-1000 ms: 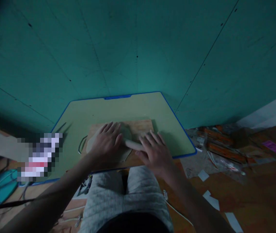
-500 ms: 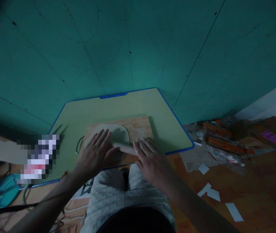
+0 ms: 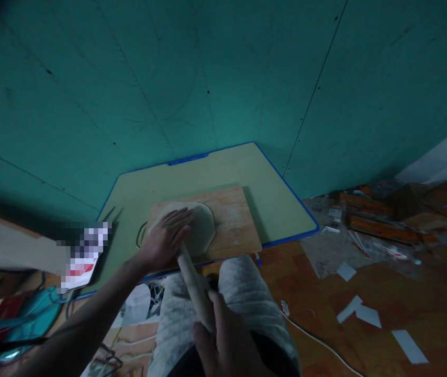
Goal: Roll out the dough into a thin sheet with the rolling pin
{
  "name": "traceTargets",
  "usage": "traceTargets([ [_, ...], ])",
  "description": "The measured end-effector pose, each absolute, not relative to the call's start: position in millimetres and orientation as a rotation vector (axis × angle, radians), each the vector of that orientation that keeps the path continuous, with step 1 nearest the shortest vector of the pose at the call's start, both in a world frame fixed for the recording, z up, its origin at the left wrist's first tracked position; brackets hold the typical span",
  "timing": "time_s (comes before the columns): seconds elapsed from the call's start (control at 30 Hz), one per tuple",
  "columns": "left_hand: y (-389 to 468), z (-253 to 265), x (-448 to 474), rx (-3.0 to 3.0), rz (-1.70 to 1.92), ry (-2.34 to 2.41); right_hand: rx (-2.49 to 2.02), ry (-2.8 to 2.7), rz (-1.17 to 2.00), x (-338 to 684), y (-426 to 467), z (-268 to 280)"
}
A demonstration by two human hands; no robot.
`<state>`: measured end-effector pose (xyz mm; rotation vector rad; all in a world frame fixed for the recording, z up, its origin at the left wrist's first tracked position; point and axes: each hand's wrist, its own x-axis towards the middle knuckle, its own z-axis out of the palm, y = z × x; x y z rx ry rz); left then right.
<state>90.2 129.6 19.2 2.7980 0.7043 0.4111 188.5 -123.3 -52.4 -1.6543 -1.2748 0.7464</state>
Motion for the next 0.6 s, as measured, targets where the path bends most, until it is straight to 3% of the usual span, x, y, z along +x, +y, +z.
traceTargets([
  [0.13, 125, 23, 106, 2.638, 0.461, 0.869, -1.42, -0.922, 1.426, 165, -124, -53],
  [0.3, 114, 22, 122, 2.768, 0.368, 0.887, -0.97, -0.484, 1.938, 159, -92, -41],
  [0.6, 91, 29, 190, 2.754, 0.378, 0.933, -0.696, -0.168, 1.95, 159, -84, -61],
])
